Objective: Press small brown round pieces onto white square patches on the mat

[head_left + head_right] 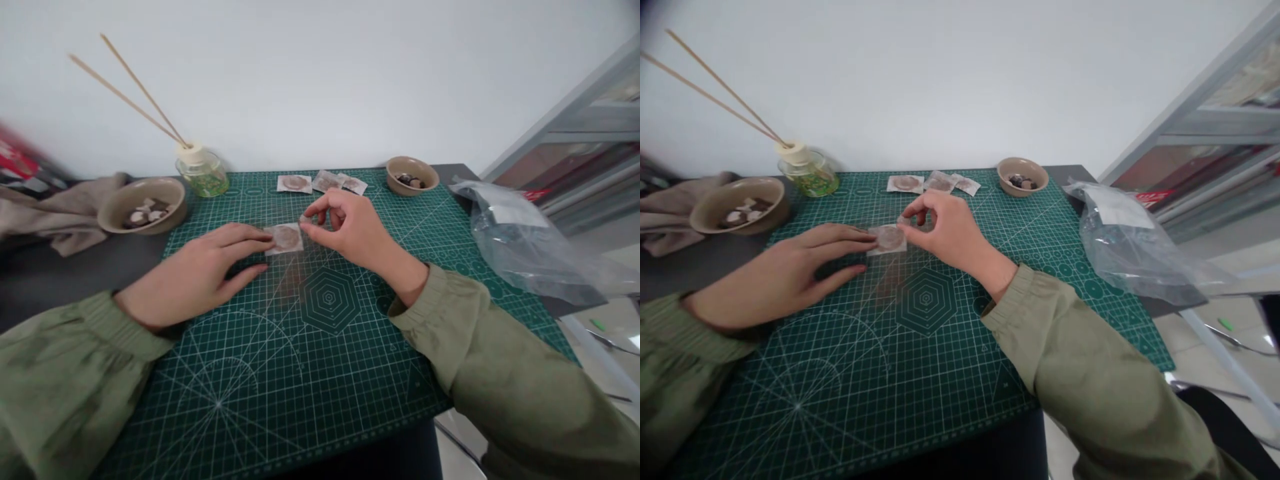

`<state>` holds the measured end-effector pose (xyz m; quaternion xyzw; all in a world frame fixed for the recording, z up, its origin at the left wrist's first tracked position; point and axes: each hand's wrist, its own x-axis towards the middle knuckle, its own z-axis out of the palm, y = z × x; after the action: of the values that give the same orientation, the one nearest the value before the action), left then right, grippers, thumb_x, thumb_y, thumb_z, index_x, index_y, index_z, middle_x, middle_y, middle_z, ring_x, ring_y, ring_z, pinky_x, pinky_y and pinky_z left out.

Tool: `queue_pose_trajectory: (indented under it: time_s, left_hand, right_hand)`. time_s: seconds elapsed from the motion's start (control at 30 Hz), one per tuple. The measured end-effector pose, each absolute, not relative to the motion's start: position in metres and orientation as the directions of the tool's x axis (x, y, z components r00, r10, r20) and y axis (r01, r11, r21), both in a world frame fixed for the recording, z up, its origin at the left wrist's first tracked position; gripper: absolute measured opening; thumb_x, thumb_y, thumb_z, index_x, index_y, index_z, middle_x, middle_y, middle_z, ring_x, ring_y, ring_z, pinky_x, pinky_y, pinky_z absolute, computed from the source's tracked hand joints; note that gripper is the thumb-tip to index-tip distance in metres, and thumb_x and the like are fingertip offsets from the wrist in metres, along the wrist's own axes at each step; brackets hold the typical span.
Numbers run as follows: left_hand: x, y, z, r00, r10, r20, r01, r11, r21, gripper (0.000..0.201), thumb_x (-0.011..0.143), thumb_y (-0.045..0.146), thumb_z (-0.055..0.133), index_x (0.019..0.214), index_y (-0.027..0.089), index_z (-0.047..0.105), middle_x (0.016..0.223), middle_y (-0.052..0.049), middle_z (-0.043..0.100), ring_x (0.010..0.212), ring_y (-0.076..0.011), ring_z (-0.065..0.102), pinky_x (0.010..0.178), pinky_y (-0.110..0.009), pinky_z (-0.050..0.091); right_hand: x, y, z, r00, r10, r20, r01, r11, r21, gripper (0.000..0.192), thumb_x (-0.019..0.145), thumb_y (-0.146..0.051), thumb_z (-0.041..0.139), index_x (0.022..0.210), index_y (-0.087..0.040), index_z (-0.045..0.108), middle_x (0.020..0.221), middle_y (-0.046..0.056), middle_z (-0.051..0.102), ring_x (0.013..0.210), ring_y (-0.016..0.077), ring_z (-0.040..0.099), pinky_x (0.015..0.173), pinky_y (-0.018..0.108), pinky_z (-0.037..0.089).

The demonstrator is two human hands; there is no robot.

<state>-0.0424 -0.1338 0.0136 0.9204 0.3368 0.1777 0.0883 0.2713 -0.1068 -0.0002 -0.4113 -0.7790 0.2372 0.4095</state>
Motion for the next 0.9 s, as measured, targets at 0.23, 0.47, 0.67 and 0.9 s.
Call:
queue_pose_trajectory:
  time_s: [0.23,0.47,0.67,0.9]
  left_hand:
    - [-0.035,-0.133,-0.007,0.771,0.540,0.338,0.485,-0.841,0.238,0.044,0.127,0.043,0.054,0.151,0.021,0.084,0.162,-0.012,0.081,0.153,-0.0309,0.078,0.137,-0.052,0.065]
    - [-0.044,-0.138,-0.016,0.775,0.518,0.361,0.478,-0.855,0.200,0.051,0.127,0.042,0.053,0.174,0.027,0.067,0.180,-0.009,0.069,0.159,-0.0309,0.075,0.139,-0.055,0.064]
    - [-0.038,-0.142,-0.012,0.754,0.551,0.357,0.504,-0.834,0.223,0.051,0.128,0.042,0.048,0.175,0.031,0.066,0.181,-0.005,0.068,0.157,-0.0322,0.077,0.135,-0.056,0.067]
    - [-0.037,-0.145,-0.009,0.749,0.551,0.368,0.530,-0.832,0.167,0.054,0.128,0.049,0.044,0.173,0.030,0.067,0.178,-0.006,0.071,0.153,-0.0336,0.080,0.133,-0.056,0.069]
  right_hand:
    - [0.270,-0.110,-0.005,-0.490,0.770,0.409,0.472,0.628,-0.618,0.011,0.096,-0.024,0.091,0.104,-0.016,0.089,0.085,-0.001,0.069,0.074,0.0163,0.063,0.076,0.033,0.048]
    - [0.263,-0.113,-0.010,-0.528,0.754,0.391,0.511,0.650,-0.562,0.009,0.099,-0.023,0.089,0.106,-0.017,0.089,0.088,-0.001,0.070,0.075,0.0158,0.065,0.074,0.031,0.048]
    - [0.265,-0.114,-0.008,-0.565,0.722,0.399,0.508,0.685,-0.522,0.007,0.101,-0.022,0.090,0.106,-0.017,0.087,0.088,-0.002,0.071,0.072,0.0141,0.062,0.071,0.030,0.046]
    - [0.265,-0.114,-0.007,-0.572,0.739,0.357,0.481,0.654,-0.584,0.010,0.102,-0.028,0.091,0.107,-0.020,0.088,0.087,-0.002,0.072,0.073,0.0155,0.063,0.072,0.033,0.047]
